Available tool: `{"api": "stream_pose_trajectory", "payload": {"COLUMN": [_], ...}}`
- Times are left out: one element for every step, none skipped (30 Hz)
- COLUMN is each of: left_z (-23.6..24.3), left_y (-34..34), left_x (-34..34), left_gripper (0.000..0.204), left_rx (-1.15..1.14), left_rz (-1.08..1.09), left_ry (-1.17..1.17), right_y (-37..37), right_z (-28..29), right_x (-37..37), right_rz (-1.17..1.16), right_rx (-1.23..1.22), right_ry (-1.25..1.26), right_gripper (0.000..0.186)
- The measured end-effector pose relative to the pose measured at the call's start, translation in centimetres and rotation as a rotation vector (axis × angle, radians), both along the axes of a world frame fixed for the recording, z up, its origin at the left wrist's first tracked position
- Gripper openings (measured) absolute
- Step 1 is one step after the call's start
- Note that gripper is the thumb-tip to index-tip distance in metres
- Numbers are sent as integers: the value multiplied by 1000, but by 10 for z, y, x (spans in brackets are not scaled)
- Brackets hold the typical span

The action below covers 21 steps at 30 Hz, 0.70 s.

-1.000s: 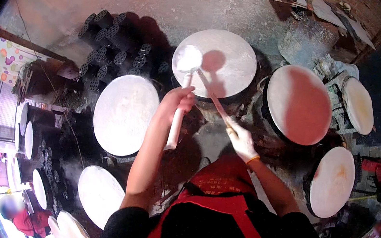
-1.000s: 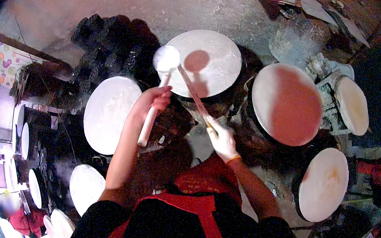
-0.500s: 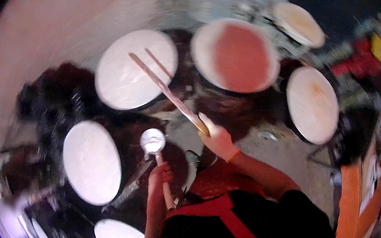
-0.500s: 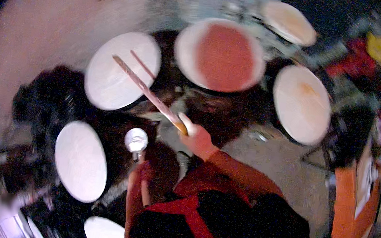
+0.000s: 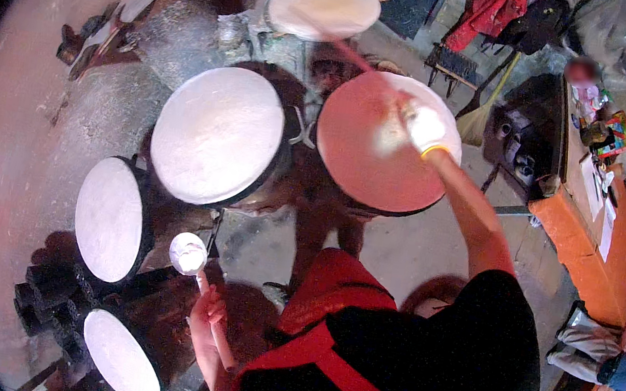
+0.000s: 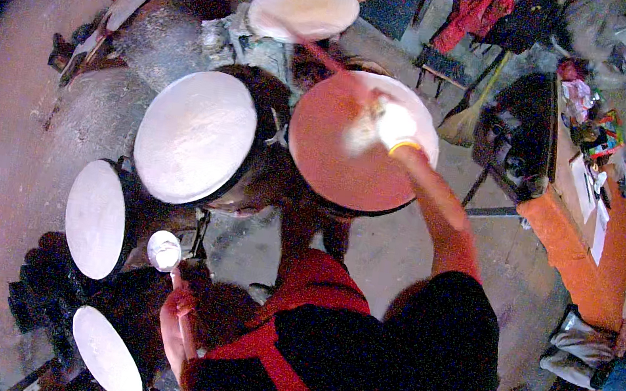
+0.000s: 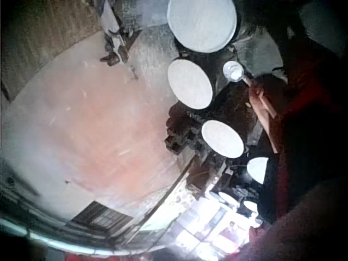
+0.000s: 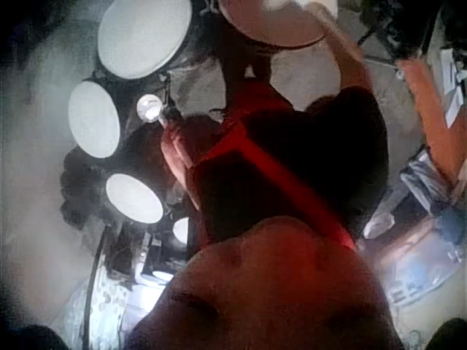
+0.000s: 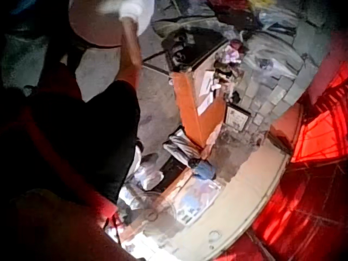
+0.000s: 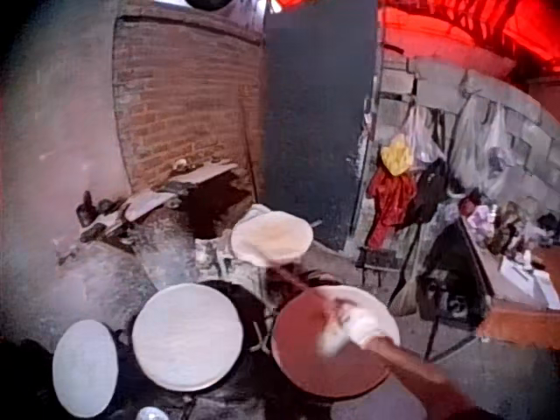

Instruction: The person prepares thin crepes by ladling batter onto several hot circular griddles and spreading it into circles with a wooden stick.

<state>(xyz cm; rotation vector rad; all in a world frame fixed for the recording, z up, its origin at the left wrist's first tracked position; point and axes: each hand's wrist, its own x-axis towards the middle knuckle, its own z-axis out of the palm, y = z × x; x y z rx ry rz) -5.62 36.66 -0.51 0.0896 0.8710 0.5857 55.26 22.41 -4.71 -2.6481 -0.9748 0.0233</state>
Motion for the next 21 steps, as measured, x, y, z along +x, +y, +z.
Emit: {"api": "stream_pose_trajectory", "payload": {"left_z": [11,35,47,47,51,56,61,66,71,72,74,77,79,81,83,84,86,86,87,89,92], "left_y": [-8,-14,-16,-15,-21,-27,-30,-31,-32,-32,-32,-32,-30,-27,-25,-22,-21,-20,-22,-22,-21], "left_x": [15,40,56,67,79,90,101,113,124,139,148,156,164,172,180,187,192,194,198,200,202], "left_gripper": [20,20,20,20,23,26,30,34,33,32,31,30,29,28,28,27,26,25,24,23,23], "left_rx": [-16,-112,-218,-195,-200,-204,-205,-202,-199,-189,-176,-160,-138,-120,-97,-67,-43,-27,-8,6,9], "left_rz": [15,61,99,74,70,66,60,51,47,29,27,26,22,9,-7,-18,-24,-17,-11,-9,-10], "left_ry": [-61,-137,-203,-187,-208,-228,-249,-271,-276,-277,-263,-245,-216,-199,-174,-153,-129,-110,-87,-65,-58], "right_y": [-12,-22,-34,-42,-44,-48,-52,-47,-43,-38,-32,-29,-25,-21,-19,-22,-18,-17,-15,-13,-14], "right_z": [13,23,26,27,33,21,2,1,1,1,7,9,5,5,4,-3,-1,11,21,27,31], "right_x": [20,43,62,74,86,102,115,120,127,133,130,128,131,139,144,148,146,140,134,128,131], "right_rz": [55,-105,-181,-228,-255,-253,-252,-251,-248,-247,-239,-190,-195,-205,-216,-215,-196,-170,-144,-135,-75], "right_rx": [245,14,10,25,36,-9,-54,-88,-74,-61,-51,124,116,110,105,89,85,74,64,121,146], "right_ry": [-250,-135,-66,-24,9,46,83,118,137,157,182,176,231,277,322,317,311,301,291,256,309], "right_gripper": [27,24,24,26,29,30,32,33,34,34,35,38,40,42,44,51,51,52,52,45,44]}}
